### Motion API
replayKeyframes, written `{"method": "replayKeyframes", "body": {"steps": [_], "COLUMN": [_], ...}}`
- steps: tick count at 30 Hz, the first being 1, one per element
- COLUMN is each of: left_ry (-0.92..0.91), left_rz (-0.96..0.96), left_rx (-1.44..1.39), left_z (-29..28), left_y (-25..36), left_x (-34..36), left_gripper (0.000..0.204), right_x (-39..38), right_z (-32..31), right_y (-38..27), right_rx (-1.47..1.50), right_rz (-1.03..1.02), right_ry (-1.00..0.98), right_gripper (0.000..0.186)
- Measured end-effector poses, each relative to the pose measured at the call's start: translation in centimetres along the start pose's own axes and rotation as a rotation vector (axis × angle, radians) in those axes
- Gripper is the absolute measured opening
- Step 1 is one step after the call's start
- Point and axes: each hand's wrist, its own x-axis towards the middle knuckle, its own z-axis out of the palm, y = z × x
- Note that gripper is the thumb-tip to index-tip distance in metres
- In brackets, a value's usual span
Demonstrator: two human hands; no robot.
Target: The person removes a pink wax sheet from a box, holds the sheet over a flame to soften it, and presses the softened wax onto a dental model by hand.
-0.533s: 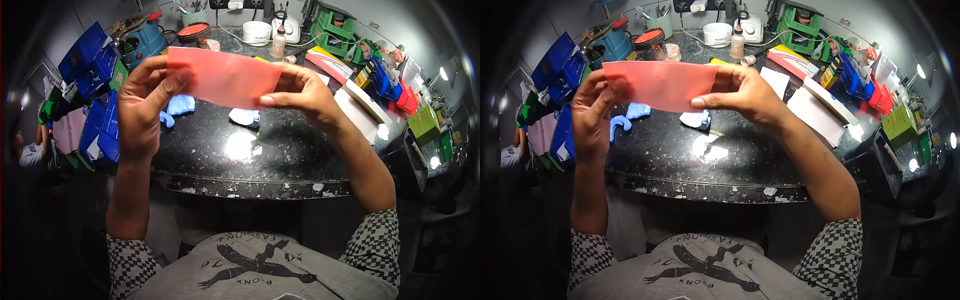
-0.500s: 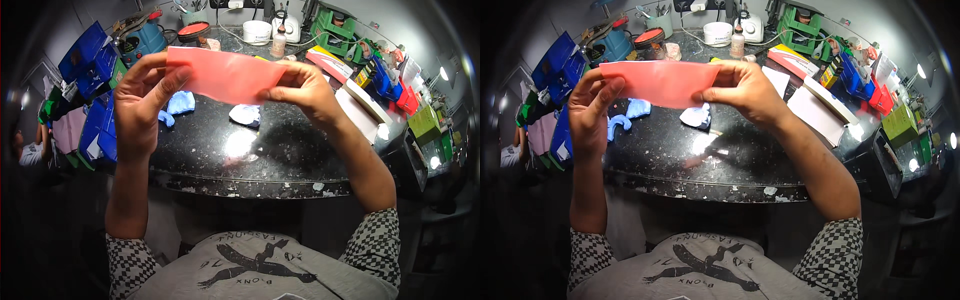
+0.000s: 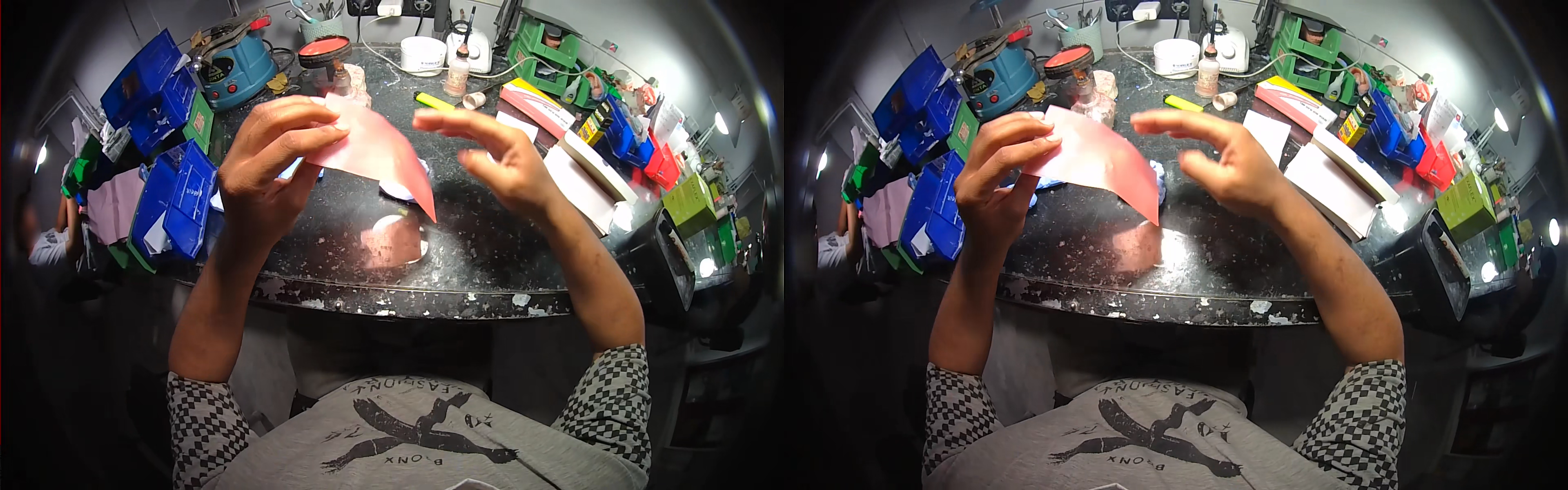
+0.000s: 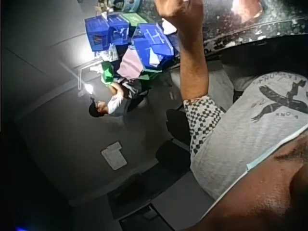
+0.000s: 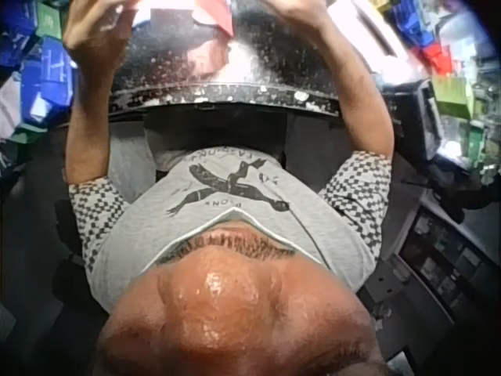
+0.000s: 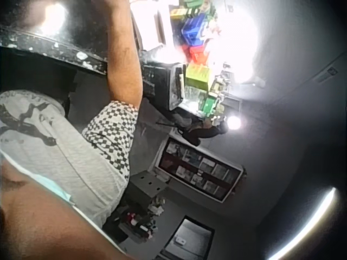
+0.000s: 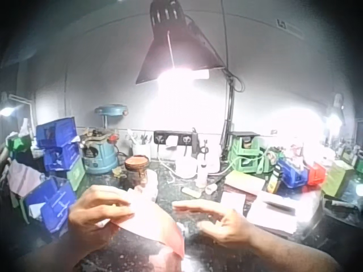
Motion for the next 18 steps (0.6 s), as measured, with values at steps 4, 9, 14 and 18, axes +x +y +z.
{"method": "replayKeyframes", "body": {"steps": [4,9,14,18], "left_ry": [0.068,0.251,0.178,0.121], "left_rz": [0.121,-0.345,-1.034,-0.913], "left_rx": [-0.031,-0.557,-1.354,-0.829], "left_z": [-0.3,0.2,-0.6,-0.7], "left_y": [0.2,0.6,3.0,3.3], "left_x": [1.6,0.4,-2.4,-3.1], "left_gripper": [0.022,0.039,0.046,0.025], "right_x": [2.8,4.4,4.9,5.6], "right_z": [1.3,2.5,5.4,8.1], "right_y": [-2.0,-3.1,-3.4,-3.4], "right_rx": [0.468,0.711,0.845,0.762], "right_rz": [0.221,0.347,0.302,0.214], "right_ry": [-0.005,-0.136,0.116,0.184], "right_gripper": [0.046,0.024,0.029,0.032]}}
